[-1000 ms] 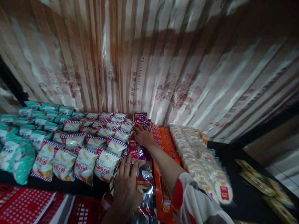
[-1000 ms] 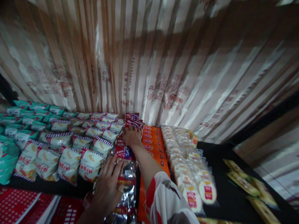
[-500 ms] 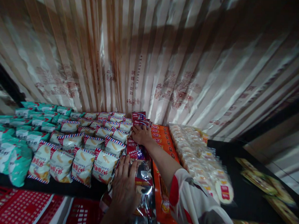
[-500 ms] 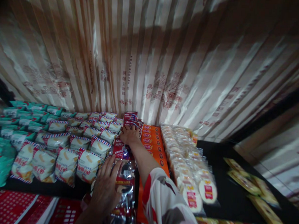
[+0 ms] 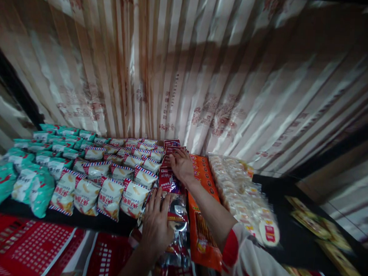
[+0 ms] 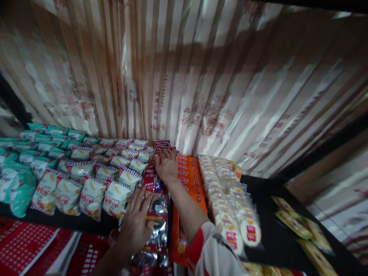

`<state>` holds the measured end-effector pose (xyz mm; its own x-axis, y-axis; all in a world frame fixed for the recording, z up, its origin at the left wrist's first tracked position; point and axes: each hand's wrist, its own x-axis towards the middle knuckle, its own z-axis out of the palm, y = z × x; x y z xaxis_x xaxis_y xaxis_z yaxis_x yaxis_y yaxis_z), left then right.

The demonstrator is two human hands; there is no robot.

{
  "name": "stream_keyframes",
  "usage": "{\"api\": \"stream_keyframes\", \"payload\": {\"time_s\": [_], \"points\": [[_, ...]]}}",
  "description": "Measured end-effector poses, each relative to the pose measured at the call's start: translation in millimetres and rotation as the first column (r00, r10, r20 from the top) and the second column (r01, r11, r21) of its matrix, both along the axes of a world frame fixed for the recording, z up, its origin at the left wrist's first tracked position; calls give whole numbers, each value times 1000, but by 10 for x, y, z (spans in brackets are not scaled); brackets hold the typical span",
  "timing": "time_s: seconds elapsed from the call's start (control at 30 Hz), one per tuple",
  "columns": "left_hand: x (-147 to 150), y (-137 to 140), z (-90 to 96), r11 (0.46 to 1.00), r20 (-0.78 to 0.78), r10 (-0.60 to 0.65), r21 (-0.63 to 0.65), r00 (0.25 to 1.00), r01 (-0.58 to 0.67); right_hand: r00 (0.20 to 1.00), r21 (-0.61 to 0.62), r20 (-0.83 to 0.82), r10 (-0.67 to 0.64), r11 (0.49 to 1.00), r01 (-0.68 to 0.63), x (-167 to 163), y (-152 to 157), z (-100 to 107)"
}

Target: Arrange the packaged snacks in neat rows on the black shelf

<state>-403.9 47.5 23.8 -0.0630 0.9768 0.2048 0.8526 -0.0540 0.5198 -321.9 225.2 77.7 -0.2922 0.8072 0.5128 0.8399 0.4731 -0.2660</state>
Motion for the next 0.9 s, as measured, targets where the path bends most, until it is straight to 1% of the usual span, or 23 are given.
{"api": "stream_keyframes", "payload": {"time_s": [0.1, 0.2, 0.33, 0.4, 0.47, 0.57, 0.73, 0.83, 0.9], "points": [[-18, -21, -11, 999, 8, -7, 44, 1000, 7, 983, 41, -183, -11, 999, 19, 203, -179, 69], [-52, -35, -49, 996, 35, -37, 80, 999, 34, 956, -2, -291, -29, 1000, 30, 426, -504, 109], [-117, -40, -94, 992, 85, -80, 105, 993, 71, 948, -174, -309, -75, 985, 22, 580, -1050, 80], [-154, -37, -97, 992, 96, -111, 78, 989, 104, 947, -263, -310, -91, 965, 6, 569, -1275, 32], [-196, -34, -79, 990, 88, -143, 30, 986, 141, 945, -335, -316, -90, 942, -22, 520, -1427, -26], [-273, -41, -26, 980, 66, -195, -24, 978, 197, 941, -393, -319, -110, 919, -26, 428, -1513, -114], [-402, -86, 43, 964, 64, -258, -53, 964, 262, 927, -376, -329, -182, 925, 48, 314, -1454, -238], [-438, -95, 42, 958, 61, -275, -69, 960, 279, 895, -386, -393, -212, 921, 49, 271, -1412, -291], [-442, -104, 30, 958, 62, -278, -48, 959, 281, 869, -403, -440, -225, 915, 33, 258, -1394, -306]]}}
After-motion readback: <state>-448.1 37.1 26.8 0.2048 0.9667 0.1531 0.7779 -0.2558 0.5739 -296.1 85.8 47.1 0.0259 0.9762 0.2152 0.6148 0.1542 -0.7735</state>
